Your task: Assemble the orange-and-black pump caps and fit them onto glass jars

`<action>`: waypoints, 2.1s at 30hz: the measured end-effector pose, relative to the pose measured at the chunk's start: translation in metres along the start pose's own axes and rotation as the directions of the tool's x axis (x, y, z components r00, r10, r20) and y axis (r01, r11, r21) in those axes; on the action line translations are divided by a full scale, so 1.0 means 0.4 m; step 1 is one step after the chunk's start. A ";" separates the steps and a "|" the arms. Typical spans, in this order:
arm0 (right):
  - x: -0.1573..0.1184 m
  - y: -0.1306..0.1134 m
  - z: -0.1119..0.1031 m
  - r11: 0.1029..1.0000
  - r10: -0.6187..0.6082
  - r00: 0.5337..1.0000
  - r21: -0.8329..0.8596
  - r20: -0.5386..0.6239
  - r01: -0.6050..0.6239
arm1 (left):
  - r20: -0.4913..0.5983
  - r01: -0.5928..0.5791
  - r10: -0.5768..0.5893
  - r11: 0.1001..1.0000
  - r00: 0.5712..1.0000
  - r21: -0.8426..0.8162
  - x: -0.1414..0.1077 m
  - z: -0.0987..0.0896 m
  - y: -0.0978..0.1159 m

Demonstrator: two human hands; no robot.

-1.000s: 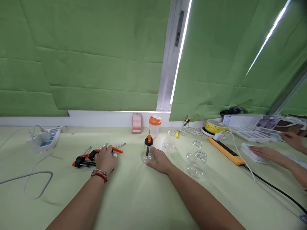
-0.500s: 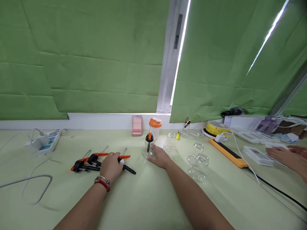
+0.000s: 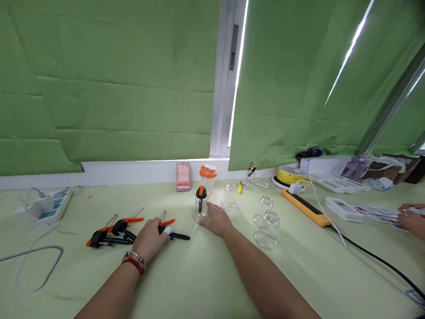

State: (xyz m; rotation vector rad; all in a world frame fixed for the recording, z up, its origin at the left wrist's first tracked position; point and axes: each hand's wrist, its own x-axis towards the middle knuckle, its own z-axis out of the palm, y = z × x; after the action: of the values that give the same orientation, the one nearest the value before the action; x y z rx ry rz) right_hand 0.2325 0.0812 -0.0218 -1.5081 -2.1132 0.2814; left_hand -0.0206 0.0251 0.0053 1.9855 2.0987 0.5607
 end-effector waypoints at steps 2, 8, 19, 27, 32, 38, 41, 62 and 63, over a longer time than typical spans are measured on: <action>-0.007 0.001 0.002 0.999 0.043 0.999 0.000 -0.023 -0.043 | 0.006 -0.011 0.011 1.000 1.000 -0.012 -0.001 0.000 0.002; -0.006 0.004 0.014 0.977 0.208 0.973 -0.032 -0.101 -0.213 | -0.003 -0.028 0.028 0.999 1.000 -0.036 -0.001 0.005 -0.003; 0.008 0.032 -0.013 0.979 0.202 0.912 0.036 -0.356 -0.202 | 0.052 -0.028 0.033 0.996 0.998 -0.086 -0.003 0.002 -0.006; 0.034 0.116 -0.037 0.905 0.415 0.718 0.177 -0.558 -0.386 | 0.128 -0.044 0.104 0.915 0.986 -0.400 -0.010 0.000 -0.009; 0.055 0.180 -0.030 0.861 0.509 0.779 0.233 -0.366 -0.453 | 0.245 -0.051 0.217 0.838 0.945 -0.544 -0.021 -0.013 0.000; 0.059 0.225 -0.038 0.875 0.478 0.827 0.242 -0.297 -0.419 | 0.326 0.034 0.206 0.798 0.923 -0.601 -0.024 -0.018 0.001; 0.050 0.240 -0.044 0.893 0.435 0.859 0.251 -0.272 -0.373 | 0.395 0.128 0.172 0.768 0.903 -0.628 -0.024 -0.016 0.000; -0.101 0.114 -0.041 0.805 0.502 0.852 0.441 -0.150 -0.396 | 0.262 0.167 0.119 0.511 0.958 -0.843 -0.020 0.015 0.006; -0.109 0.102 -0.041 0.794 0.492 0.861 0.471 -0.129 -0.384 | 0.251 0.168 0.113 0.482 0.961 -0.860 -0.021 0.015 0.008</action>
State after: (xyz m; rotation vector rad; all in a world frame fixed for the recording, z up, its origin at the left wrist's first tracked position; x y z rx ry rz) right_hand 0.2851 0.0532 -0.0393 -1.6407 -1.3617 0.6505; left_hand -0.0145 0.0178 0.0002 1.2787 1.2038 1.0225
